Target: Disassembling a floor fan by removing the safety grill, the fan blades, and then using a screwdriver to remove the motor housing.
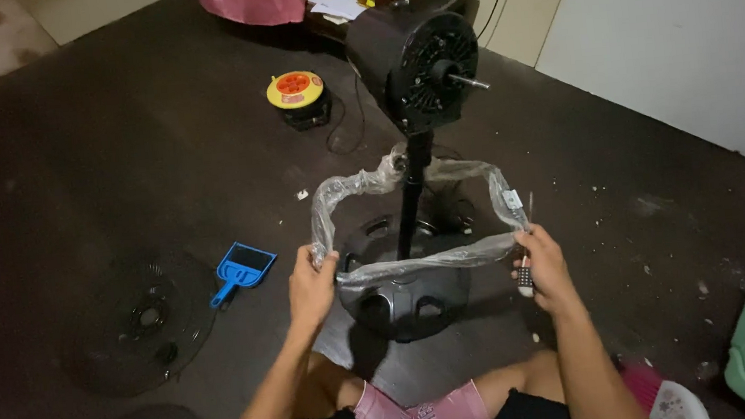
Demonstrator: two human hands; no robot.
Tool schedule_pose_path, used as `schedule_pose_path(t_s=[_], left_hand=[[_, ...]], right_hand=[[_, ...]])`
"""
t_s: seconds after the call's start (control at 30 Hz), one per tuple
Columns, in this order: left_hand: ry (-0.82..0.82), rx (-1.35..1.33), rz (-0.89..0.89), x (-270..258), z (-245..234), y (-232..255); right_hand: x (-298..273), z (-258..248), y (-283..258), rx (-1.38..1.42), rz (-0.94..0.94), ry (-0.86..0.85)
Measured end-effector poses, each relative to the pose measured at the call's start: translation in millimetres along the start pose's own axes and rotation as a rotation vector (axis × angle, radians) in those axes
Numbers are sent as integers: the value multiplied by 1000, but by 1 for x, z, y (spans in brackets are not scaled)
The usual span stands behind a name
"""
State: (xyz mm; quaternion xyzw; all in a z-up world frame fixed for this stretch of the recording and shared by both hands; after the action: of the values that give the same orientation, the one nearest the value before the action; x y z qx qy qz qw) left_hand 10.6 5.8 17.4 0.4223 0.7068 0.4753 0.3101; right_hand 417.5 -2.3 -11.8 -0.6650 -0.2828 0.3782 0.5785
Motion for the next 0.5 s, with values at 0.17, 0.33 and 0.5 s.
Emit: schedule_pose_path(t_s=[0.17,0.33,0.5], left_hand=[[394,-60,757,26,-13,77],[472,277,1388,39,20,208],[435,690,1690,55,58,258]], right_hand=[[4,7,-1,-46,-14,20],[2,9,-1,-101,34,-8],[3,7,-2,-144,67,-6]])
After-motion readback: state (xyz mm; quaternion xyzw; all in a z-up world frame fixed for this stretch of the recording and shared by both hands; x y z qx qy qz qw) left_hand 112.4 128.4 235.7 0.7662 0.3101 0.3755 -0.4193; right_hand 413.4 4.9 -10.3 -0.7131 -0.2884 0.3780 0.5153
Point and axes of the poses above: each hand's wrist, its own x-axis towards the middle knuckle, its own z-axis out of the palm, y = z × x, the point moved 7 cm from there along x, towards the middle knuckle, and after that the axes turned 13 degrees about y, right-handed, at the moved point
